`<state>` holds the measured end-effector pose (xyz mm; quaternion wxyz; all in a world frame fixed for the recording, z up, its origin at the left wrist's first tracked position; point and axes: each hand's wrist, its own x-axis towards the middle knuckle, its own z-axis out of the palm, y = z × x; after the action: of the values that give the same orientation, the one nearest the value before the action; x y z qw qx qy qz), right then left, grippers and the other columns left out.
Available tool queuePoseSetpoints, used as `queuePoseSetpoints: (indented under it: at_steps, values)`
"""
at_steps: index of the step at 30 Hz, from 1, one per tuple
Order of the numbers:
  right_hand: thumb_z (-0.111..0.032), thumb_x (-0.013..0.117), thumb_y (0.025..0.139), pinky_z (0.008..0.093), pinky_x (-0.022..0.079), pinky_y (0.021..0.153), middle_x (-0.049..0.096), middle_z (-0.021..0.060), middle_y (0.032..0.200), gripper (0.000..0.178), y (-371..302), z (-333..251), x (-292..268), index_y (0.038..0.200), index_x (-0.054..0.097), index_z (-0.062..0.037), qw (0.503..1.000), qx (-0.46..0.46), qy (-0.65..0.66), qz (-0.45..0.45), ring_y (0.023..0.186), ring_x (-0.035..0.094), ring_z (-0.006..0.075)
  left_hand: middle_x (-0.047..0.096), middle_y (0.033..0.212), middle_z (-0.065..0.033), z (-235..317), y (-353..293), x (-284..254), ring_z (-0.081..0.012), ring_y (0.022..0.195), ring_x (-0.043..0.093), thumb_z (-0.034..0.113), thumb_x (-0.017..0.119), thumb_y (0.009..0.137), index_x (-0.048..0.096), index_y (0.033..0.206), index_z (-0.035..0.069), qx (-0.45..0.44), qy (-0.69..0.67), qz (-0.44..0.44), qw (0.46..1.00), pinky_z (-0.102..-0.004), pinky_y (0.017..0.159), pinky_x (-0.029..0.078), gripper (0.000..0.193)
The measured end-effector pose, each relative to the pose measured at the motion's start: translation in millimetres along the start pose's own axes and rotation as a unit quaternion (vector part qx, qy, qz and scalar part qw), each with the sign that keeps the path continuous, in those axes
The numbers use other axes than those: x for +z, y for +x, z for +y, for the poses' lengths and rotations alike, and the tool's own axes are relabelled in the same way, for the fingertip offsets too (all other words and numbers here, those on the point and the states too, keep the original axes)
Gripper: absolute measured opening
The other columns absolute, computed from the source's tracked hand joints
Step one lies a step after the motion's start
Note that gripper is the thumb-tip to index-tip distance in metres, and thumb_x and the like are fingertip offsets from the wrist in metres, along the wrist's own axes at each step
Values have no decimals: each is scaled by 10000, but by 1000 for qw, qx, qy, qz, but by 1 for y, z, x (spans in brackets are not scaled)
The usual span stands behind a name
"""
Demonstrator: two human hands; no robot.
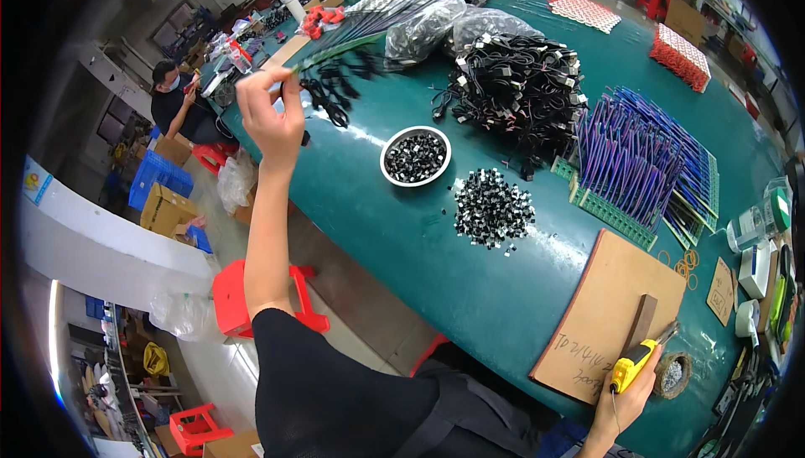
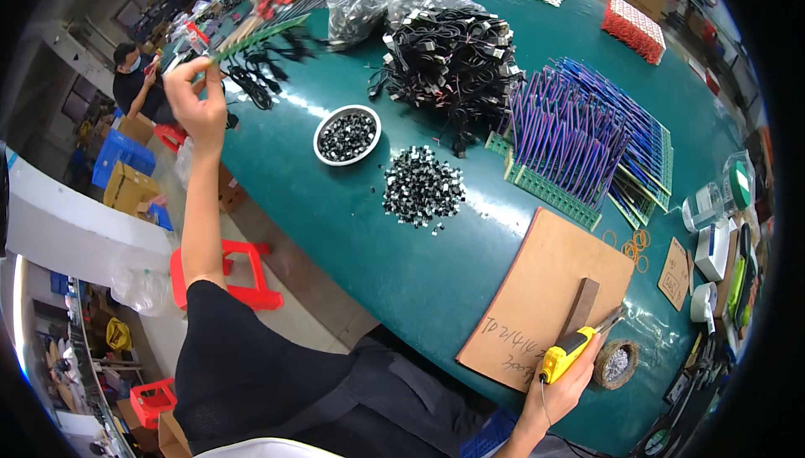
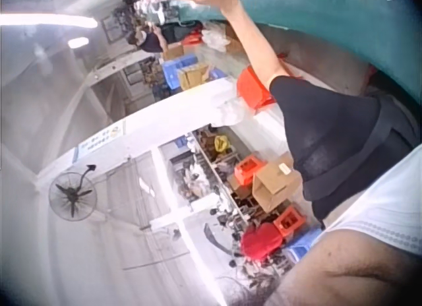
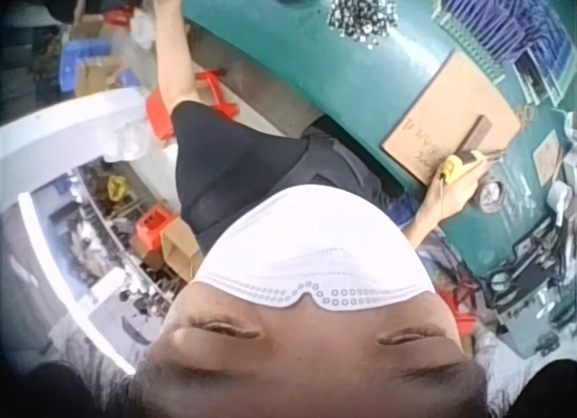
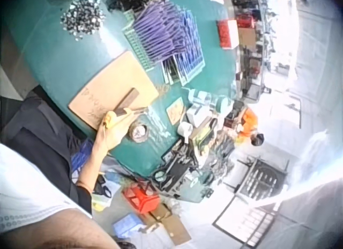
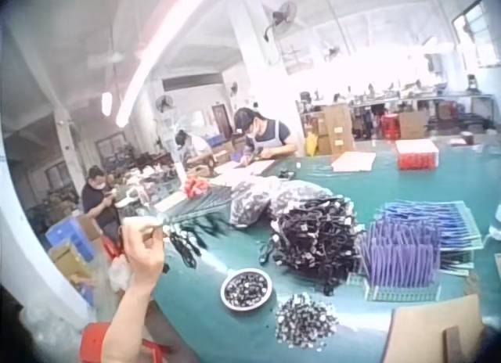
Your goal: The person solders cable wires and small electronic components onto circuit board panels using a soldering tool, positioning the parts onto the boards by hand.
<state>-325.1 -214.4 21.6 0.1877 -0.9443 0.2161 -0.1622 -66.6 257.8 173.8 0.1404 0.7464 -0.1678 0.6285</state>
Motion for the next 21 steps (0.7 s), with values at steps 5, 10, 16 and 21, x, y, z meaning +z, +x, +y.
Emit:
queuePoseSetpoints:
  at_steps: [5, 10, 16, 21]
  values:
    - [23, 698, 663, 415, 444, 861, 495, 180, 1249, 835, 1, -2, -1, 1404, 320, -55, 1000, -18, 2, 16, 1059, 499, 386, 564, 958, -144, -117, -105, -1, -326, 902, 577, -27, 584, 814, 522, 919, 30, 69, 81, -229, 968, -366, 752, 489, 135]
    - [-26, 716, 679, 448, 449, 765, 530, 192, 1020, 809, 8, -8, -3, 1392, 335, -33, 995, -71, -17, 61, 916, 511, 394, 548, 1009, -196, -118, -157, -4, -360, 1003, 532, -66, 517, 658, 532, 864, 25, -34, 124, -356, 926, -434, 859, 414, 226]
    - [15, 725, 637, 415, 476, 753, 548, 164, 1022, 841, 15, -9, -2, 1382, 340, -43, 999, -38, -19, 24, 929, 536, 365, 593, 867, -94, 79, -107, 57, -261, 886, 576, -19, 572, 750, 601, 891, 13, -168, -143, -283, 933, -337, 817, 445, 148]
    - [27, 710, 624, 424, 486, 711, 544, 164, 984, 831, 12, -11, -8, 1372, 356, -48, 999, -36, -24, 31, 884, 545, 360, 600, 840, -124, 219, -115, 126, -263, 740, 620, 262, 635, 830, 584, 901, 22, -110, -306, -493, 807, -360, 639, 499, 256]
